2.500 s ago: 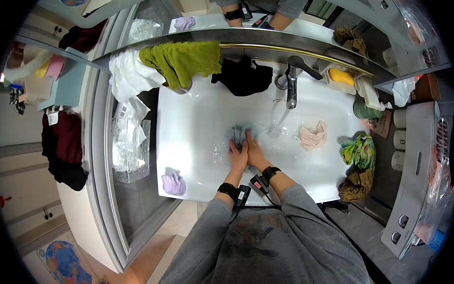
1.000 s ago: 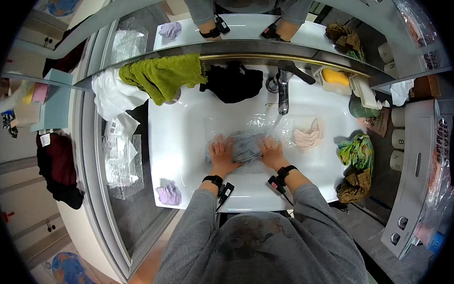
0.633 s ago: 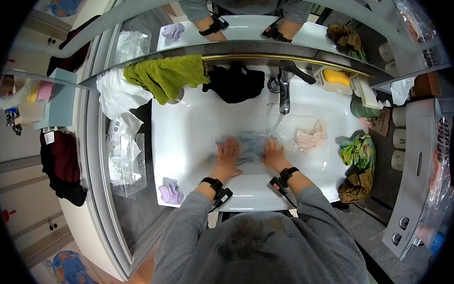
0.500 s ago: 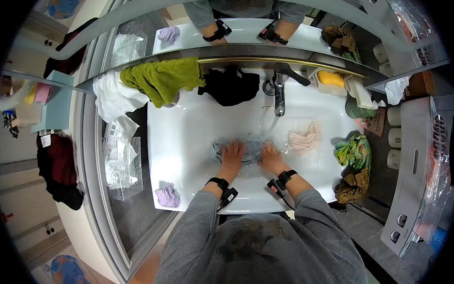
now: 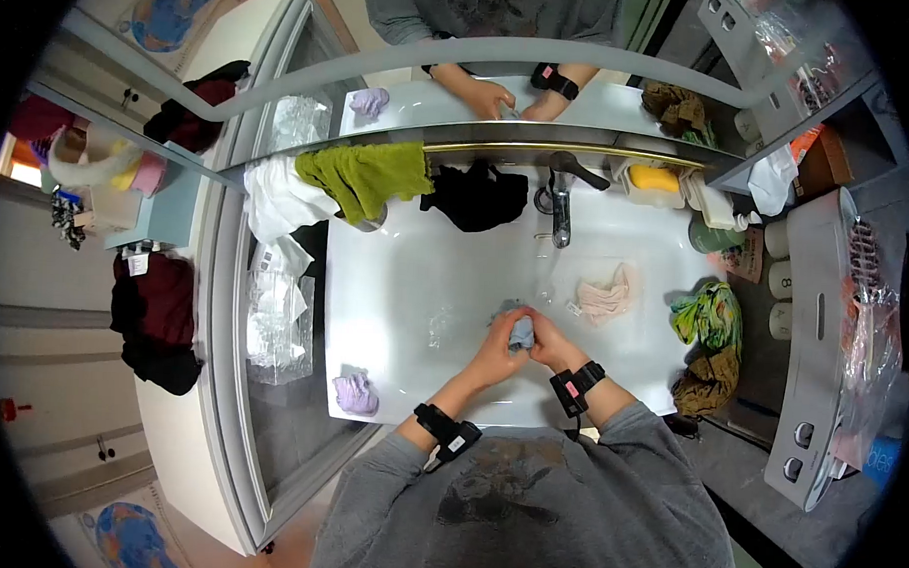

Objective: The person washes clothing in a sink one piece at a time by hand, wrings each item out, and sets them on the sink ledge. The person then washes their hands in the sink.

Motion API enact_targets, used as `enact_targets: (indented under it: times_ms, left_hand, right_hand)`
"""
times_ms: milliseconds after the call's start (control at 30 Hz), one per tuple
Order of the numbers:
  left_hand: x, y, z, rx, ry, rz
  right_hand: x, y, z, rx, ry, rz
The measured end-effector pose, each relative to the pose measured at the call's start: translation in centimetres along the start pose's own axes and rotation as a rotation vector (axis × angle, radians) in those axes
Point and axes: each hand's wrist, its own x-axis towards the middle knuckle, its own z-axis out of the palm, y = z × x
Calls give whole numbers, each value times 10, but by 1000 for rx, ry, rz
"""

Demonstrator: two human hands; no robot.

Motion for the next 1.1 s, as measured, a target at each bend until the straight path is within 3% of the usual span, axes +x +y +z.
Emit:
enact_targets:
  times_ms: [67,100,167,200,267,300,367,500,567,600,667,700,767,900,967,1000,1033,1067,1100]
  left_hand:
    - [-2,18,4,428,234,53]
    - [0,17,1,429,233,56]
    - [7,6,-15,51,454,-178]
    - [9,-5,-22,51,455,-176]
    - [12,-23,-34,-281,451,-402]
    - [13,-18,-34,-279,451,-400]
    - [12,2,-31,-775,507,-472]
    - [12,10,-30,-946,467,-478]
    - [13,4,-31,-518,490,-396]
    - [13,5,-33,-517,490,-395]
    - [11,10,-37,217,401,-87]
    - [12,18,-37,218,401,-86]
    - [10,35,-29,587,303,195]
    - [10,35,-18,657,265,435]
    - [6,27,-9,426,440,97]
    - [7,24,-8,426,440,95]
    - [8,21,-7,318,582,42]
    - [8,18,-6,205,721,-14]
    - [10,9,-5,204,721,-16]
  right_hand:
    - [4,7,0,92,-12,-34]
    - [5,11,1,186,-18,-57]
    - [-13,5,23,200,-19,-74]
    - [-21,3,33,214,-15,-84]
    - [-21,8,40,163,-33,-102]
    - [-22,9,43,113,-51,-120]
    - [-24,7,46,75,-91,-112]
    - [-25,-4,44,-23,-125,35]
    - [-23,-3,38,-18,-174,40]
    - [-21,-4,36,-18,-225,43]
    - [-43,-17,50,57,-181,128]
    - [-50,-22,54,128,-138,214]
    - [-44,-13,53,176,-170,199]
    - [5,15,36,362,-310,89]
    - [22,29,30,331,-235,-24]
    - [21,29,37,293,-166,-141]
    - [19,29,44,295,-166,-140]
    - [16,29,50,187,-16,-273]
    - [10,25,59,75,135,-404]
